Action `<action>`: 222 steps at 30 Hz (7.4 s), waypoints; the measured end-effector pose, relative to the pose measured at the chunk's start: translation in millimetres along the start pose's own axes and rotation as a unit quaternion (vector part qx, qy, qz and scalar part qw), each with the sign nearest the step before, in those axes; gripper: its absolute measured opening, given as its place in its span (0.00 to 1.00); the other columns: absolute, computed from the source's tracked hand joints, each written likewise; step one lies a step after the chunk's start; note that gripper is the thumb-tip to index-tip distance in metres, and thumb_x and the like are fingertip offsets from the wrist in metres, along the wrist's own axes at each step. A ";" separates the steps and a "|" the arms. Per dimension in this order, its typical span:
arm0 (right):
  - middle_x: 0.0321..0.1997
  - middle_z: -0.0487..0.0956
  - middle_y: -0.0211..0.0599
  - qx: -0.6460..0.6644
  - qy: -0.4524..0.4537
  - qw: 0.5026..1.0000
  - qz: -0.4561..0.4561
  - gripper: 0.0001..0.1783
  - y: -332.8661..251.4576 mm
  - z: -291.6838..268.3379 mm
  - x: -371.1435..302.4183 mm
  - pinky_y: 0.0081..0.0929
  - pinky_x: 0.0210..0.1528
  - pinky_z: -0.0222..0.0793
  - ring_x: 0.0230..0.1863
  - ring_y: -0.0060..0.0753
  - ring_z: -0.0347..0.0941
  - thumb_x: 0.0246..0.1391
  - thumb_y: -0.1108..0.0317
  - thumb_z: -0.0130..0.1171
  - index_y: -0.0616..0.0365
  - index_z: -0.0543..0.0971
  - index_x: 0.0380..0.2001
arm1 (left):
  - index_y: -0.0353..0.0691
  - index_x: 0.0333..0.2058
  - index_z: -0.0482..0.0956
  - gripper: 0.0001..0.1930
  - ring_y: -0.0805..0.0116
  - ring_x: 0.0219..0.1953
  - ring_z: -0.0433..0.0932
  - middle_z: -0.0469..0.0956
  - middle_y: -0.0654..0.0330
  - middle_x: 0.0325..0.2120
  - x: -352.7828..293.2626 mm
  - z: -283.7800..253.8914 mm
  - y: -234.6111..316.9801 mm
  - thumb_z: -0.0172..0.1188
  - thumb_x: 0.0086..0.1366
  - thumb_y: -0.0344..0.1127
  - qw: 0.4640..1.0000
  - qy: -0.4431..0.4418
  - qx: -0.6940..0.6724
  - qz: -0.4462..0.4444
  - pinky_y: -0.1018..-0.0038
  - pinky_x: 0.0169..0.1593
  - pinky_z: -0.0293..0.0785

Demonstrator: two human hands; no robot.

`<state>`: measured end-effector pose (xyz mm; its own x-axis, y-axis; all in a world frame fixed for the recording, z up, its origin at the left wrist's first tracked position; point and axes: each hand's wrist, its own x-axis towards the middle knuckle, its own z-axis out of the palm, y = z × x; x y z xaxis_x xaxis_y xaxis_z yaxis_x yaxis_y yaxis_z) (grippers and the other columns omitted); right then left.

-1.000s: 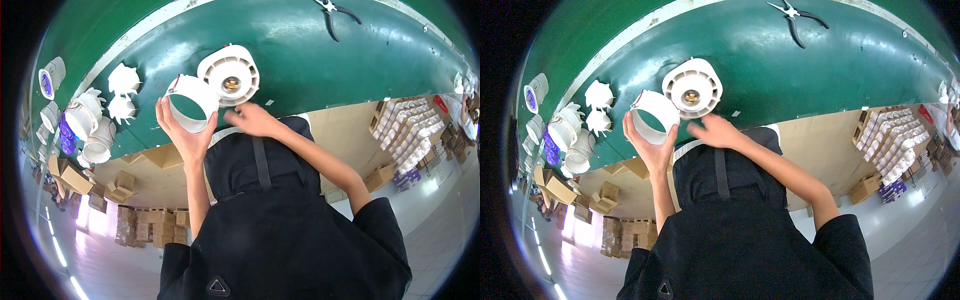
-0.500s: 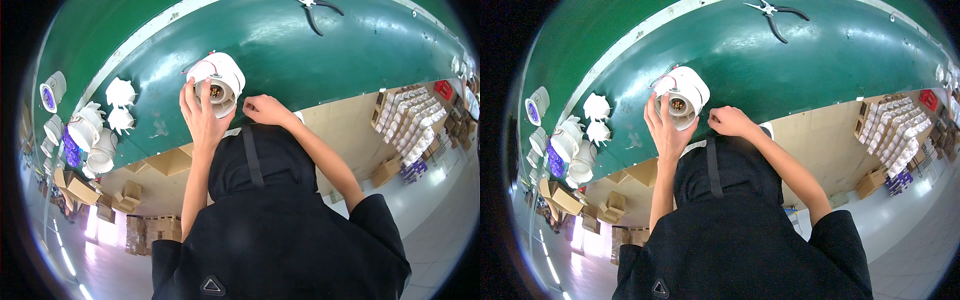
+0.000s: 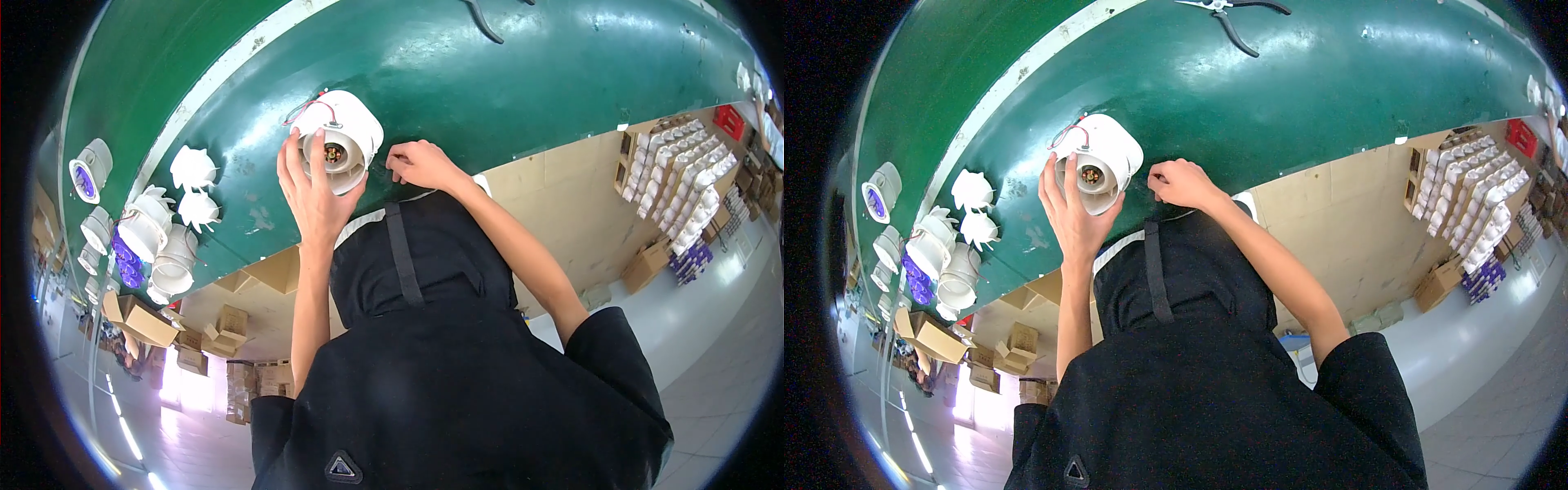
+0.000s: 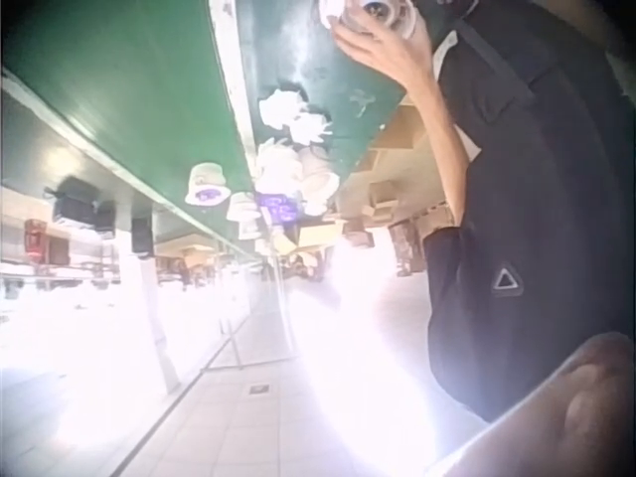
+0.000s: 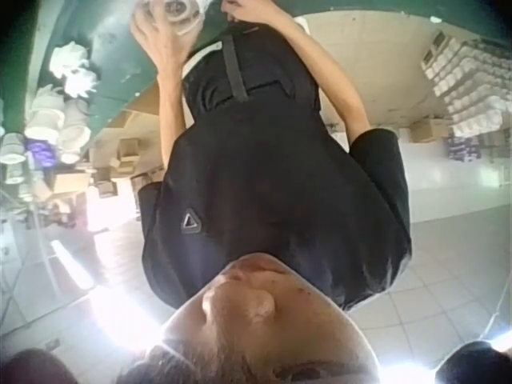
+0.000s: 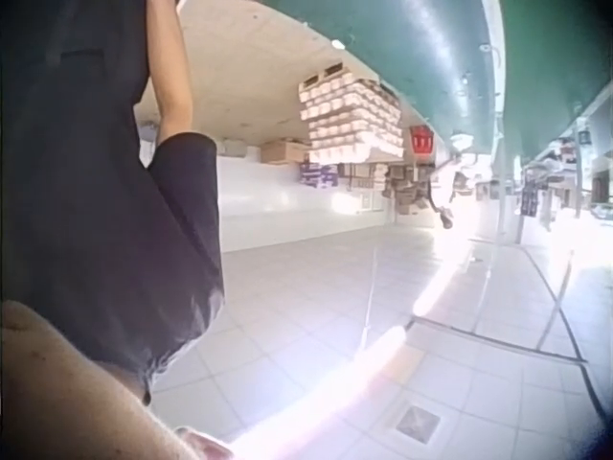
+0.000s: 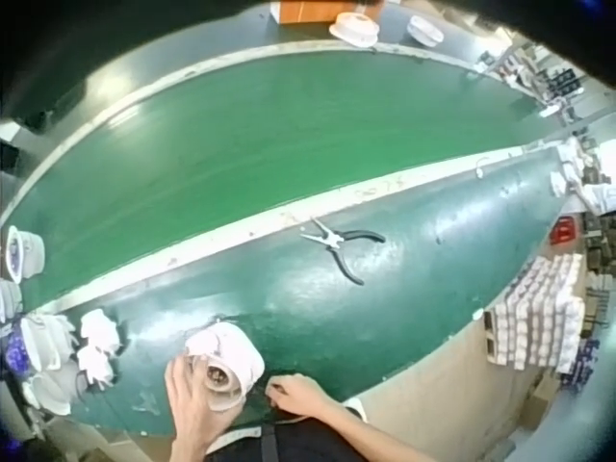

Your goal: The person assembles components of a small white plastic fan housing by hand, connecting wires with pliers and fitting fan blades into the plastic housing.

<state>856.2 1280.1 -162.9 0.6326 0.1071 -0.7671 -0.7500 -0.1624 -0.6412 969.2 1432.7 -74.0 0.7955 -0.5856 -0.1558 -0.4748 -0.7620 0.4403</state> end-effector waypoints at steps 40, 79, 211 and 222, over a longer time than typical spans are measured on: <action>0.21 0.80 0.34 0.001 0.001 1.000 0.002 0.13 2.1 -0.1 2.3 0.32 0.34 0.71 0.27 0.36 0.78 0.47 0.63 0.48 0.58 0.79 0.24 | 0.40 0.56 0.59 0.47 0.45 0.56 0.57 0.55 0.45 0.56 -8.7 7.9 12.5 0.74 0.36 0.42 0.997 0.020 0.043 -0.063 0.55 0.56 0.57; 0.26 0.77 0.36 0.187 0.164 0.967 -0.060 0.11 9.5 -29.7 -17.2 0.21 0.30 0.71 0.25 0.23 0.74 0.56 0.70 0.46 0.65 0.74 0.37 | 0.49 0.55 0.63 0.43 0.43 0.58 0.55 0.54 0.49 0.58 -2.4 27.8 25.4 0.72 0.36 0.42 0.999 0.033 -0.013 0.037 0.54 0.55 0.57; 0.35 0.76 0.33 0.540 0.310 0.760 -0.186 0.23 34.7 -74.0 -92.2 0.38 0.33 0.75 0.35 0.29 0.74 0.52 0.49 0.54 0.53 0.71 0.44 | 0.37 0.60 0.54 0.31 0.53 0.58 0.62 0.61 0.49 0.57 -51.7 15.5 -75.0 0.45 0.65 0.51 0.647 0.057 -0.736 -0.188 0.58 0.60 0.59; 0.46 0.74 0.41 0.721 0.337 0.604 -0.033 0.26 245.2 -17.0 -185.1 0.59 0.44 0.69 0.43 0.48 0.72 0.51 0.42 0.53 0.46 0.68 0.47 | 0.43 0.60 0.57 0.29 0.54 0.61 0.59 0.59 0.56 0.59 -32.4 32.7 -14.5 0.41 0.65 0.53 0.529 -0.051 -0.825 -0.194 0.54 0.62 0.54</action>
<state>558.5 1203.8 -177.8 0.2401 -0.4360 -0.8673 0.2003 0.8965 -0.3952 938.1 1453.7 -104.2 0.6481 -0.5503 -0.5264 0.7579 0.3982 0.5168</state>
